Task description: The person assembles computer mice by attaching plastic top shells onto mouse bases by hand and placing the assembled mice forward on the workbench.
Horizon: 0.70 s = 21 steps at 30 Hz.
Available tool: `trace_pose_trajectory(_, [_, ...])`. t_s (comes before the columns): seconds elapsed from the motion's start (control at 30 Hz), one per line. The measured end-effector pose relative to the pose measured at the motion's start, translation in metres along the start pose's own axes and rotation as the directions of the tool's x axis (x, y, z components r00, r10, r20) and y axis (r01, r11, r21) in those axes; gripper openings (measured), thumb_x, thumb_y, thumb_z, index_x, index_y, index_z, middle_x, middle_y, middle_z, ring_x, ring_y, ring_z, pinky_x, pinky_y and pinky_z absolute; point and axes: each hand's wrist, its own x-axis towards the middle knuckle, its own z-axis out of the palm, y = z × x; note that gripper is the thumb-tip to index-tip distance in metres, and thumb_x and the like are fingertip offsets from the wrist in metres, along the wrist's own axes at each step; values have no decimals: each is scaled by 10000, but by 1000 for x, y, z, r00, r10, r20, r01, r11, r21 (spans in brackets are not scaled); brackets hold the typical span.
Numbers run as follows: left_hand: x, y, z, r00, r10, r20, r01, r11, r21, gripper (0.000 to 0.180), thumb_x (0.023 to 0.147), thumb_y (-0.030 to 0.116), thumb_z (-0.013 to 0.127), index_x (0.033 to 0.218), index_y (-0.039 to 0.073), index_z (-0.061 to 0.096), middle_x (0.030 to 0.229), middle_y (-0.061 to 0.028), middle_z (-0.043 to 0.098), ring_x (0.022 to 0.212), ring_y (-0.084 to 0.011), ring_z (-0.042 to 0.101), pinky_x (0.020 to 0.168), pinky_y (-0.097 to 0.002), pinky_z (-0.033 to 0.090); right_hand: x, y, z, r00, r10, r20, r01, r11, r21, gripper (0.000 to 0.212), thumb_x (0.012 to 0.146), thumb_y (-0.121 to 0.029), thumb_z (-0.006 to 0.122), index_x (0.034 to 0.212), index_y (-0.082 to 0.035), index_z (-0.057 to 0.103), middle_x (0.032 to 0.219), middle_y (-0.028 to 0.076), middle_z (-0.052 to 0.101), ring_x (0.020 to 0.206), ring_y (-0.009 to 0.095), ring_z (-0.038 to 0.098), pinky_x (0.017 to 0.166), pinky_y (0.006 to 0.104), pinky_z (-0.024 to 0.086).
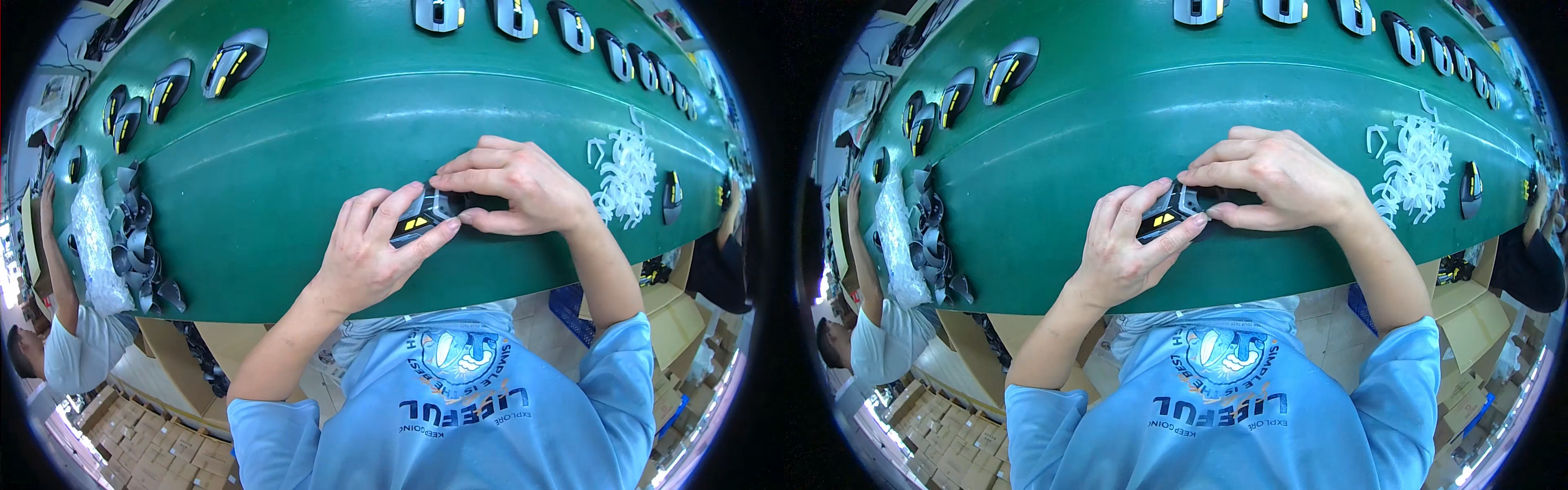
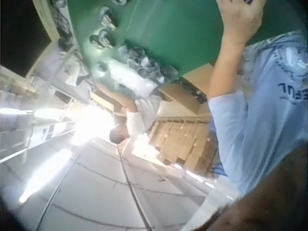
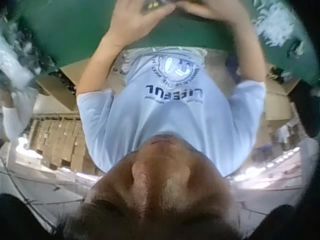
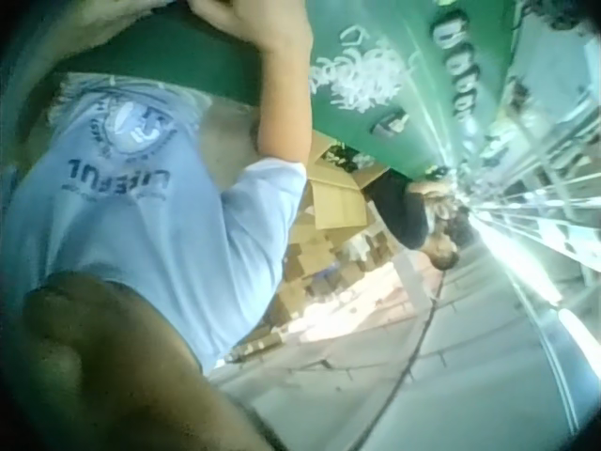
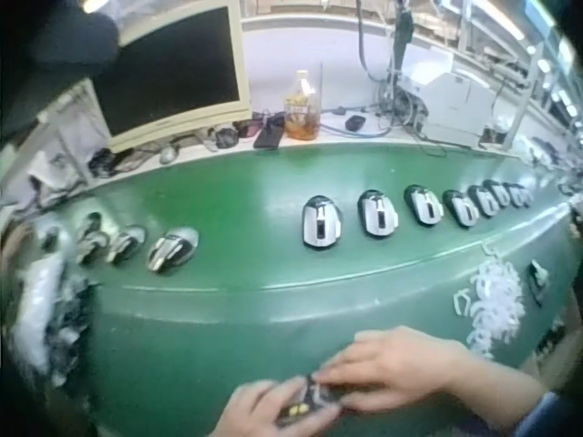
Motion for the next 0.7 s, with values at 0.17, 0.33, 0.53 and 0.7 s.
trace_pose_trajectory(0.17, [1, 1, 0, 1000, -11, 7, 11, 1000, -20, 468, 838, 204, 889, 1280, 338, 814, 1395, -131, 636, 1132, -330, 626, 958, -463, 548, 1, 2, -2, 998, -30, -58, 32, 999, 22, 572, 791, -319, 928, 1300, -94, 799, 1310, 69, 782, 945, 274, 719, 803, 401, 610])
trace_pose_trajectory(0.33, [3, 0, 4, 999, -25, -41, 22, 998, -54, 466, 823, 211, 902, 1274, 235, 789, 1392, -139, 654, 1147, -343, 642, 988, -471, 542, -4, 3, 11, 998, 14, -64, -9, 996, 89, 559, 743, -369, 968, 1204, -88, 826, 1260, 83, 798, 991, 267, 738, 837, 395, 593])
trace_pose_trajectory(0.53, [6, 0, 0, 994, -104, 46, 111, 970, -214, 660, 792, 226, 929, 1399, 138, 687, 1426, -150, 654, 1197, -358, 655, 1016, -477, 538, -2, -13, 7, 977, 212, -3, -209, 967, 142, 502, 767, -354, 973, 1148, -68, 816, 1255, 118, 794, 1095, 320, 757, 925, 426, 608])
trace_pose_trajectory(0.7, [1, 2, -1, 996, -68, 51, 75, 986, -150, 625, 770, 215, 933, 1358, 146, 731, 1438, -146, 652, 1198, -347, 651, 1011, -478, 532, -4, -4, 6, 984, 175, 26, -177, 965, 192, 494, 824, -387, 919, 1226, -117, 822, 1224, 76, 799, 1072, 309, 759, 910, 443, 609])
